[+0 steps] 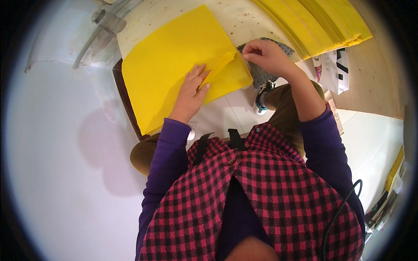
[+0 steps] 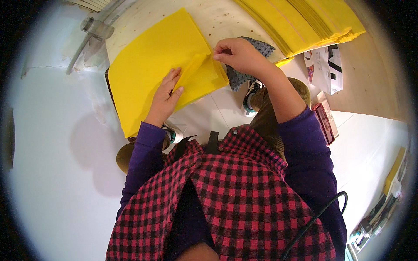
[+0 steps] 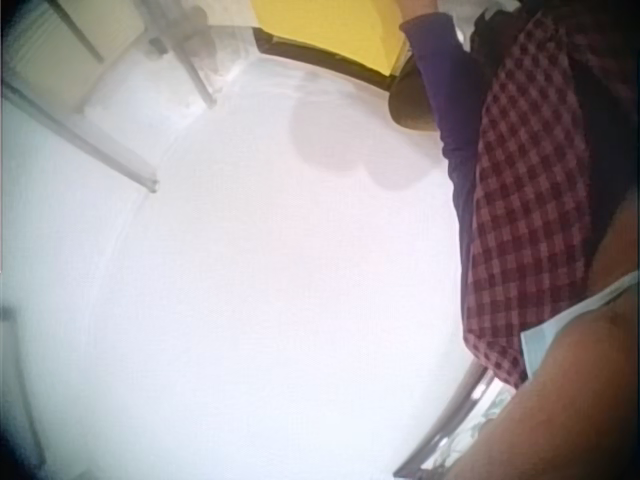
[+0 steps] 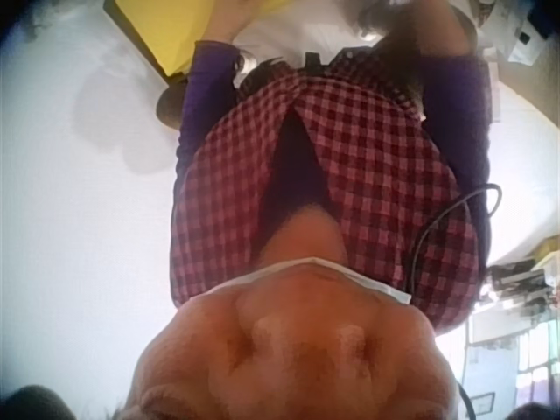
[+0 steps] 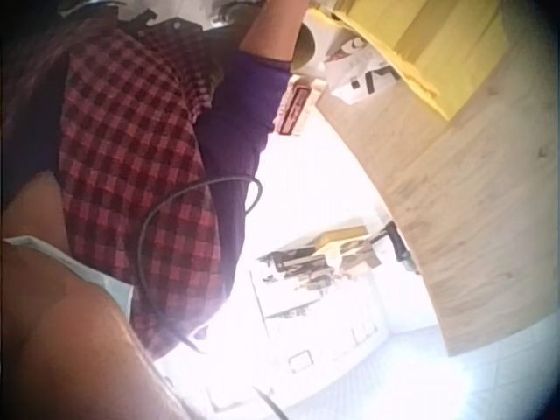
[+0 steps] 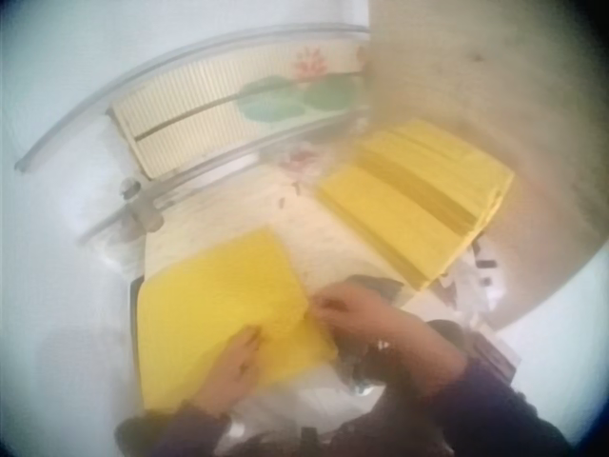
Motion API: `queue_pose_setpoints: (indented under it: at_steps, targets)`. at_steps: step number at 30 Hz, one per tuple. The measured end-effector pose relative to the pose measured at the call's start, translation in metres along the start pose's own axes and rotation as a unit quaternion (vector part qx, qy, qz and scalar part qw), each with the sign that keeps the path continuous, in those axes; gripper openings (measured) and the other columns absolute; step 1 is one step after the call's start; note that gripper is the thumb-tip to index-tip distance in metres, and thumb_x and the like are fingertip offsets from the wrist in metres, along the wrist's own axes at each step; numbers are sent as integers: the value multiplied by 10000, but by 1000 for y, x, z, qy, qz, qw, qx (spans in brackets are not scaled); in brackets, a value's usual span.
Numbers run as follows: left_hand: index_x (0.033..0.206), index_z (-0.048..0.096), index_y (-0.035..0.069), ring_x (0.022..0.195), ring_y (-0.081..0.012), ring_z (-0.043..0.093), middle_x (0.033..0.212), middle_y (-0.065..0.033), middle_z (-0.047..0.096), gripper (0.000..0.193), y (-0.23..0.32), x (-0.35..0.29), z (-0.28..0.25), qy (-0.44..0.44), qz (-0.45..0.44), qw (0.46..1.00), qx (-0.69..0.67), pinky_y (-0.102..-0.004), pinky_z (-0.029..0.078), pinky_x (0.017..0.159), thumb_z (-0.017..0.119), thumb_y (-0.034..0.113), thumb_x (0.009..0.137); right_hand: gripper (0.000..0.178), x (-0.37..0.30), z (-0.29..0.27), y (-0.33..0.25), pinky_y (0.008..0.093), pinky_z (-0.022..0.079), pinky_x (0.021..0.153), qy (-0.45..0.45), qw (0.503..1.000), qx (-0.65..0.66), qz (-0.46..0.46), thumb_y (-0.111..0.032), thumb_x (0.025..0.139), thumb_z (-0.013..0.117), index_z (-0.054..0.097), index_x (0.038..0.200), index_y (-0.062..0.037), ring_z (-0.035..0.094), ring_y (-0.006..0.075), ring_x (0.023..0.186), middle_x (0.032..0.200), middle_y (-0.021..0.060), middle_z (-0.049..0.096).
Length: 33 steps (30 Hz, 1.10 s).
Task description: The person repeatedly folds yellow fabric sheets on a low table, aligning edges and pressing folds flat. They stack completed folds to the side and continue with additional sheets throughout the clip.
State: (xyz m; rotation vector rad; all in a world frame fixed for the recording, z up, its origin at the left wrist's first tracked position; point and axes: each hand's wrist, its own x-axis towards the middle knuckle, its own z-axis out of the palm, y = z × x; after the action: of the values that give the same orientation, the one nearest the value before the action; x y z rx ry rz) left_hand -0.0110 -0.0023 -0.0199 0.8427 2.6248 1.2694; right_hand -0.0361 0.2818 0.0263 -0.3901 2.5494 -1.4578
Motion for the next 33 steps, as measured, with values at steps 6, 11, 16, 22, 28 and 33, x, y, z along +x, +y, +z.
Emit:
queue_pose_setpoints:
  at_steps: [6, 11, 16, 22, 28, 33]
  targets:
    - [1265, 509, -23, 1351, -352, 340, 1407, -167, 438, 407, -1, 0, 0, 11, -8, 1000, -21, -444, 213, 1128, 542, 169, 908, 67, -19, 7, 21, 248, 462, 749, -5, 999, 44, 27, -45, 850, 609, 625, 899, -2, 565, 118, 798, 853, 22, 594]
    - [1256, 513, -33, 1355, -350, 335, 1407, -170, 439, 399, -4, 0, 0, 11, -10, 999, -28, -431, 217, 1128, 533, 182, 921, 122, -16, 22, 24, 284, 466, 759, 13, 995, -67, -71, -51, 839, 601, 622, 942, 10, 581, 200, 841, 884, 79, 591]
    - [1246, 538, -12, 1365, -350, 320, 1402, -187, 440, 408, 3, 3, -5, -5, -13, 999, -30, -427, 225, 1127, 577, 193, 896, 154, -6, 29, 13, 312, 458, 755, -10, 994, -68, -89, -47, 841, 568, 621, 977, 3, 572, 245, 835, 873, 127, 575]
    - [1265, 534, 17, 1368, -360, 307, 1418, -184, 421, 460, 13, 0, -8, -27, -10, 999, 22, -429, 220, 1130, 636, 172, 845, 155, 1, 36, 1, 345, 484, 714, -14, 993, 6, -115, -100, 838, 597, 646, 958, -15, 609, 258, 751, 837, 128, 636]
    - [1269, 512, 1, 1369, -352, 307, 1429, -166, 409, 409, 2, 2, -5, -20, -4, 1000, -9, -441, 204, 1133, 555, 127, 883, 202, -2, 28, -2, 322, 479, 733, -46, 998, 32, -12, -71, 793, 654, 664, 992, -33, 596, 213, 780, 855, 96, 623]
    - [1251, 514, -14, 1366, -349, 315, 1424, -164, 416, 370, -5, 0, -2, -13, 0, 1000, -18, -441, 202, 1131, 510, 116, 905, 208, -16, 16, 4, 318, 451, 771, -85, 989, -91, -81, -38, 736, 669, 647, 943, -47, 549, 228, 858, 877, 69, 544]
